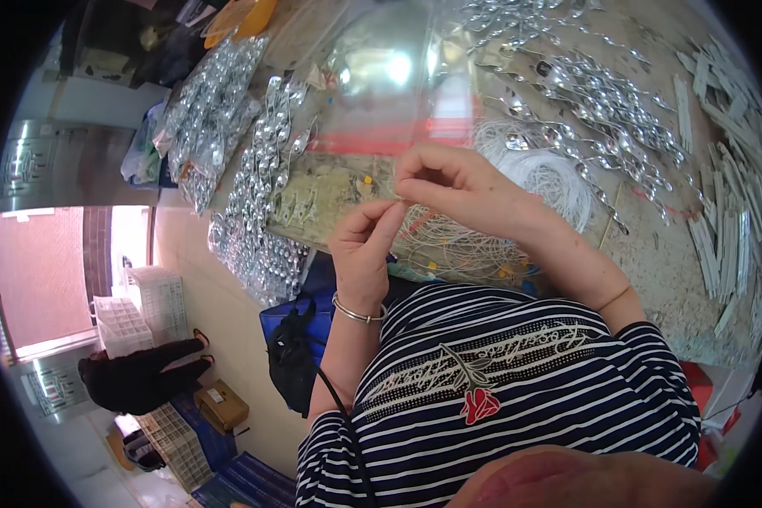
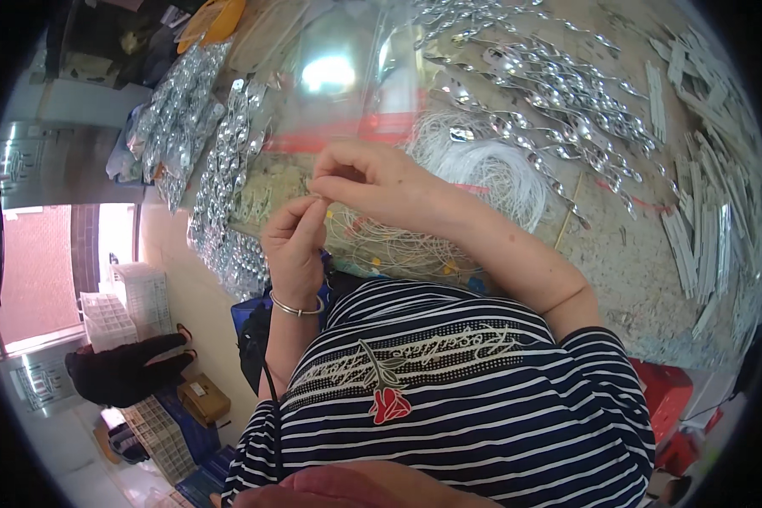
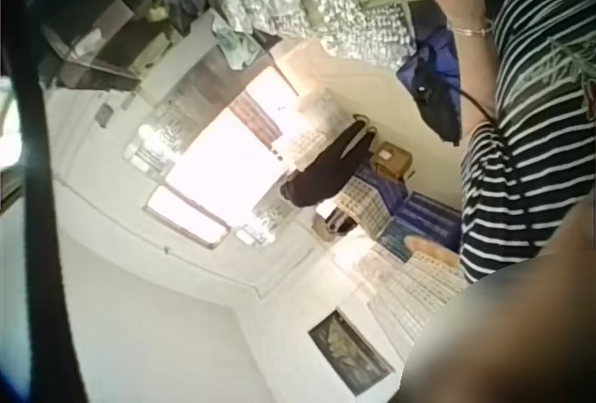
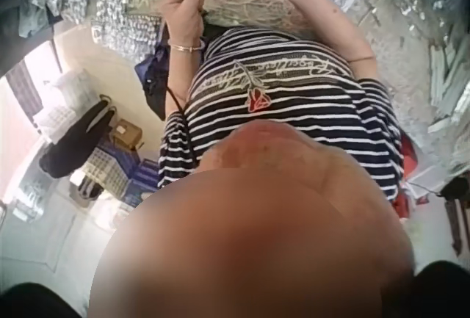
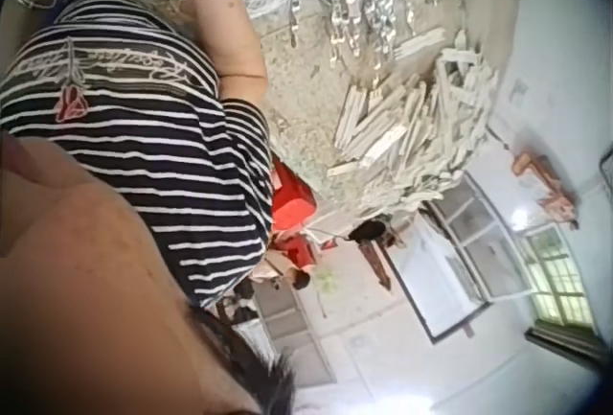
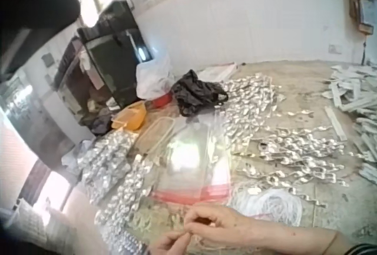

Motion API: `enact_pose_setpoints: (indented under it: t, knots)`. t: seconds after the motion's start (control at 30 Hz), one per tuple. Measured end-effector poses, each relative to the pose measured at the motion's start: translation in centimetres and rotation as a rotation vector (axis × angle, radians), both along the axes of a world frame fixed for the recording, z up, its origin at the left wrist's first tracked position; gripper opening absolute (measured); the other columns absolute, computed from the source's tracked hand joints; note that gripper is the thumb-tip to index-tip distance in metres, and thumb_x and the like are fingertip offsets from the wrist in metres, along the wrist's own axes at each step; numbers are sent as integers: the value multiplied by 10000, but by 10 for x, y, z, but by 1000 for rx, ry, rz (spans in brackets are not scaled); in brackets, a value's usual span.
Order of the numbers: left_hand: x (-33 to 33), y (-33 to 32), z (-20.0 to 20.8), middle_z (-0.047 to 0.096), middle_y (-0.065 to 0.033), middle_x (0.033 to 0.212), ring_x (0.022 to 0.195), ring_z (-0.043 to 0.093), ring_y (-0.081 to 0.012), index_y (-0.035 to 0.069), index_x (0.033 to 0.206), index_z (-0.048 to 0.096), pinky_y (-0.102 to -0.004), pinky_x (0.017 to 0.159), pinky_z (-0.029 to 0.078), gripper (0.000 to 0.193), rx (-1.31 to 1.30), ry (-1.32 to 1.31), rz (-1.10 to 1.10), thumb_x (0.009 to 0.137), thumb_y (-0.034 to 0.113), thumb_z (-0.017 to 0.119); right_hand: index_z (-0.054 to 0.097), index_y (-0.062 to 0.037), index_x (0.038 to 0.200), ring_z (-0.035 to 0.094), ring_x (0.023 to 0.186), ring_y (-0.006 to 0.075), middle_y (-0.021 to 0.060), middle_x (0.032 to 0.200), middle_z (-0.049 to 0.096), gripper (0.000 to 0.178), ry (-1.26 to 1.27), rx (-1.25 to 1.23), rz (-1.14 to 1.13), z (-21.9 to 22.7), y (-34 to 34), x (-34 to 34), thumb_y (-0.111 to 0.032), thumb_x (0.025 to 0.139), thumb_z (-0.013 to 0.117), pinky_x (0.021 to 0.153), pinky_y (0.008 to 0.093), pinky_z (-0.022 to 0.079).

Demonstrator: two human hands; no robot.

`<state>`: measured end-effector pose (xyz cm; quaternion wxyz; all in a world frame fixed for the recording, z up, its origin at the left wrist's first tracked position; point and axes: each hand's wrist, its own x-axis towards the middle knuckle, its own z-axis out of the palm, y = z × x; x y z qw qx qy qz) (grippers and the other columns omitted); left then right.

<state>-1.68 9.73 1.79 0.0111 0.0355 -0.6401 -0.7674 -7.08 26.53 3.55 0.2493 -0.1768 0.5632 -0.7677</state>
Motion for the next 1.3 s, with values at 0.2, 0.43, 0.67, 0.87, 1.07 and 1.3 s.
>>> enact_pose_setpoints:
  t: [0.2, 0.43, 0.67, 0.87, 1.07, 1.3]
  knots:
    - [-13, 1, -1, 649, -22, 878, 779, 570, -62, -7, 960, 651, -193, 696, 447, 134, 73, -56, -86, 832, 26, 628, 539, -63, 893, 486, 722, 24, -22, 874, 558, 80, 70, -96, -66, -1, 2, -6, -135, 919, 516, 611, 165, 391]
    - [-16, 3, -2, 625, 12, 799, 715, 530, -32, -10, 932, 657, -173, 624, 415, 108, 40, -18, -158, 833, 19, 627, 484, -66, 901, 404, 595, 29, 6, 789, 560, 96, -82, -182, -18, -3, 4, -8, -155, 936, 488, 530, 173, 327]
    - [4, -17, -1, 597, 35, 720, 647, 482, -21, -14, 883, 666, -166, 574, 370, 85, -97, -62, -169, 820, 37, 642, 452, -76, 905, 401, 573, 47, -14, 702, 481, 99, -107, -136, 43, -4, -2, -3, -165, 946, 467, 531, 181, 340]
    - [14, -45, 3, 607, 20, 714, 612, 487, -24, 3, 854, 671, -166, 549, 358, 65, -177, -48, -190, 803, 27, 640, 442, -81, 907, 414, 599, 58, -22, 688, 440, 95, -124, -99, 71, -14, -8, -4, -163, 954, 446, 555, 201, 369]
    - [10, -39, -5, 582, 44, 708, 613, 462, -6, 12, 837, 657, -159, 540, 340, 42, -91, -89, -150, 810, 41, 644, 436, -62, 931, 474, 684, 74, -9, 748, 449, 117, 55, 150, 148, -24, -24, 13, -174, 963, 434, 626, 222, 422]
    - [9, -38, -19, 575, 57, 736, 666, 476, 4, 18, 894, 628, -147, 593, 364, 60, -163, -54, -149, 848, 52, 612, 512, -36, 991, 487, 731, 74, -8, 797, 475, 144, 124, 335, 180, -23, -24, 9, -162, 921, 518, 641, 228, 414]
